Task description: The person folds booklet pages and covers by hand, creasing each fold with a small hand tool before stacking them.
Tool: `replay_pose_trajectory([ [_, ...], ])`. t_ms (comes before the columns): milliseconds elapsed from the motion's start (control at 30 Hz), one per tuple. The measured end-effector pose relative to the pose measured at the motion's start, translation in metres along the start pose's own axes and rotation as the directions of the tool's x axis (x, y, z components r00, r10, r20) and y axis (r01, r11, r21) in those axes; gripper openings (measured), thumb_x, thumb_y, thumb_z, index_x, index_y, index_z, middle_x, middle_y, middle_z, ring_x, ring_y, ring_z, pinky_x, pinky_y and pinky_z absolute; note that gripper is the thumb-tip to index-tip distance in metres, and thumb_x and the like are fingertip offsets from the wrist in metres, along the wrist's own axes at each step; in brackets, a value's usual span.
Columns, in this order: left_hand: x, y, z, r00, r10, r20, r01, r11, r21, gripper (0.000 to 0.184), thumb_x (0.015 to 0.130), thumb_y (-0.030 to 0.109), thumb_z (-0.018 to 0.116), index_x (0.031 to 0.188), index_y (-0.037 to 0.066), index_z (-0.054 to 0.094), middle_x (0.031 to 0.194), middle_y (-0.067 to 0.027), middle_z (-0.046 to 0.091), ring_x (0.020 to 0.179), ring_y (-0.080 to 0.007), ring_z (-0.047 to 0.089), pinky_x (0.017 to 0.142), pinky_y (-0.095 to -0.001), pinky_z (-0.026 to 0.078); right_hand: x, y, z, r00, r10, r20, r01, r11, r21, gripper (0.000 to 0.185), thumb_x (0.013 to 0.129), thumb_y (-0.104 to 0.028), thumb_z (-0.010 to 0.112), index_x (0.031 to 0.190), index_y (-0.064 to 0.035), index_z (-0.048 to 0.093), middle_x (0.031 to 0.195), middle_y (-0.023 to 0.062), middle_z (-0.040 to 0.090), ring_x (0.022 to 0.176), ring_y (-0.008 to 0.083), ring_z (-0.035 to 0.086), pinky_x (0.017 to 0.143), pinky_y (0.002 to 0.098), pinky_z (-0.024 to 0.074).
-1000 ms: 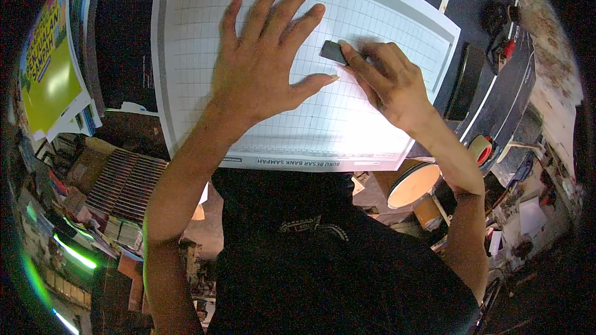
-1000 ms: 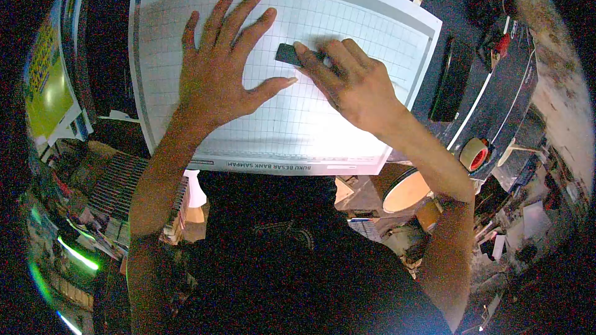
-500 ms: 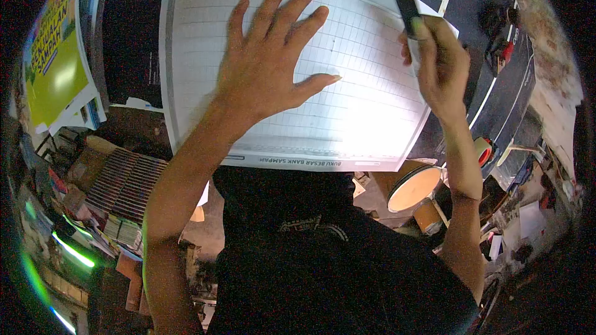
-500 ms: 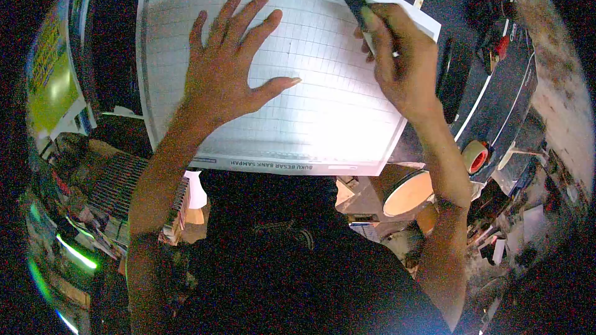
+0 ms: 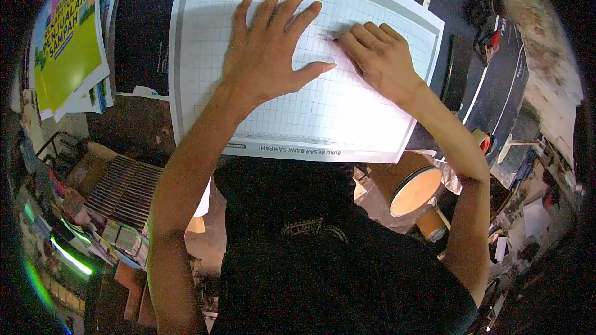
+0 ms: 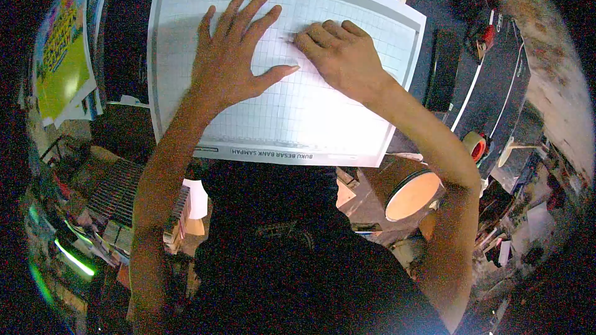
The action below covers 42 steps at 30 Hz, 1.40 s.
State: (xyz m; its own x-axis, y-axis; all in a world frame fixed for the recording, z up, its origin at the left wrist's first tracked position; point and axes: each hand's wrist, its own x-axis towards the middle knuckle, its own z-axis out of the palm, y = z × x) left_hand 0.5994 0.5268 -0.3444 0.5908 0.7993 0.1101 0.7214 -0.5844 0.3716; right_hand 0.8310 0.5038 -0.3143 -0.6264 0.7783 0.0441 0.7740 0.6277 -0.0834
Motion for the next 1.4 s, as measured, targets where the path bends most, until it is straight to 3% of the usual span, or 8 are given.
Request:
replay_pose_trajectory([
  [67,0.001,0.000,-0.001,1.000,-0.002,0.005,0.002,1.000,-0.004,0.088,0.077,0.068,0.067,0.147,0.019,0.044,0.159,-0.0030,0.029,0.149,-0.0270,0.020,0.117,-0.0619,0.013,0.000,0.002,0.003,1.000,0.001,0.011,-0.001,1.000,0.008,0.030,0.084,-0.019,0.060,0.112,-0.0111,0.062,0.101,0.0045,0.065,0.097,0.0235,0.066,0.081,0.0379,0.0556],
  [367,0.000,0.000,0.000,0.999,-0.011,0.032,0.011,1.000,-0.006,0.089,0.078,0.067,0.067,0.148,0.019,0.043,0.160,-0.0028,0.028,0.149,-0.0272,0.019,0.117,-0.0616,0.011,0.010,0.015,0.000,0.995,0.079,0.058,-0.095,0.930,0.354,0.027,0.089,-0.014,0.059,0.115,-0.0084,0.061,0.111,0.0143,0.067,0.102,0.0325,0.065,0.082,0.0419,0.0563],
  [967,0.001,0.000,-0.002,1.000,-0.001,0.029,0.002,1.000,-0.022,0.092,0.075,0.068,0.069,0.147,0.018,0.042,0.159,-0.0038,0.029,0.149,-0.0284,0.020,0.117,-0.0614,0.011,0.010,0.032,0.002,0.983,0.175,0.055,-0.179,0.849,0.497,0.021,0.093,-0.017,0.060,0.112,-0.0071,0.063,0.109,0.0164,0.068,0.100,0.0365,0.065,0.085,0.0433,0.0540],
  [1067,0.000,-0.001,-0.003,1.000,0.005,0.000,-0.005,1.000,-0.022,0.096,0.073,0.071,0.069,0.148,0.017,0.042,0.159,-0.0037,0.029,0.149,-0.0281,0.020,0.117,-0.0615,0.011,0.013,0.018,-0.027,0.936,0.326,0.130,-0.348,0.815,0.463,0.020,0.094,-0.017,0.061,0.110,-0.0062,0.063,0.105,0.0154,0.067,0.095,0.0364,0.065,0.083,0.0437,0.0540],
  [1167,-0.003,-0.002,-0.001,1.000,0.013,0.010,-0.012,1.000,-0.024,0.101,0.070,0.075,0.069,0.149,0.017,0.041,0.160,-0.0035,0.029,0.150,-0.0276,0.019,0.117,-0.0614,0.011,0.008,0.004,-0.021,0.987,0.151,0.051,-0.158,0.886,0.436,0.018,0.094,-0.018,0.061,0.107,-0.0058,0.063,0.102,0.0150,0.066,0.091,0.0365,0.065,0.080,0.0440,0.0539],
  [1300,-0.001,-0.001,0.001,1.000,0.010,0.027,-0.010,1.000,0.013,0.101,0.072,0.080,0.062,0.150,0.019,0.039,0.160,-0.0048,0.027,0.150,-0.0280,0.017,0.118,-0.0629,0.009,0.006,0.002,-0.011,0.993,0.108,0.056,-0.120,0.950,0.288,0.020,0.091,-0.016,0.061,0.109,-0.0070,0.061,0.104,0.0143,0.067,0.095,0.0342,0.065,0.082,0.0433,0.0540],
  [1400,-0.001,-0.002,-0.001,1.000,0.009,0.027,-0.009,1.000,0.002,0.101,0.072,0.080,0.063,0.150,0.019,0.039,0.160,-0.0047,0.027,0.150,-0.0281,0.017,0.118,-0.0624,0.009,0.007,0.003,-0.008,0.994,0.084,0.069,-0.102,0.944,0.313,0.023,0.090,-0.016,0.061,0.111,-0.0063,0.060,0.106,0.0140,0.067,0.098,0.0330,0.064,0.083,0.0430,0.0541],
])
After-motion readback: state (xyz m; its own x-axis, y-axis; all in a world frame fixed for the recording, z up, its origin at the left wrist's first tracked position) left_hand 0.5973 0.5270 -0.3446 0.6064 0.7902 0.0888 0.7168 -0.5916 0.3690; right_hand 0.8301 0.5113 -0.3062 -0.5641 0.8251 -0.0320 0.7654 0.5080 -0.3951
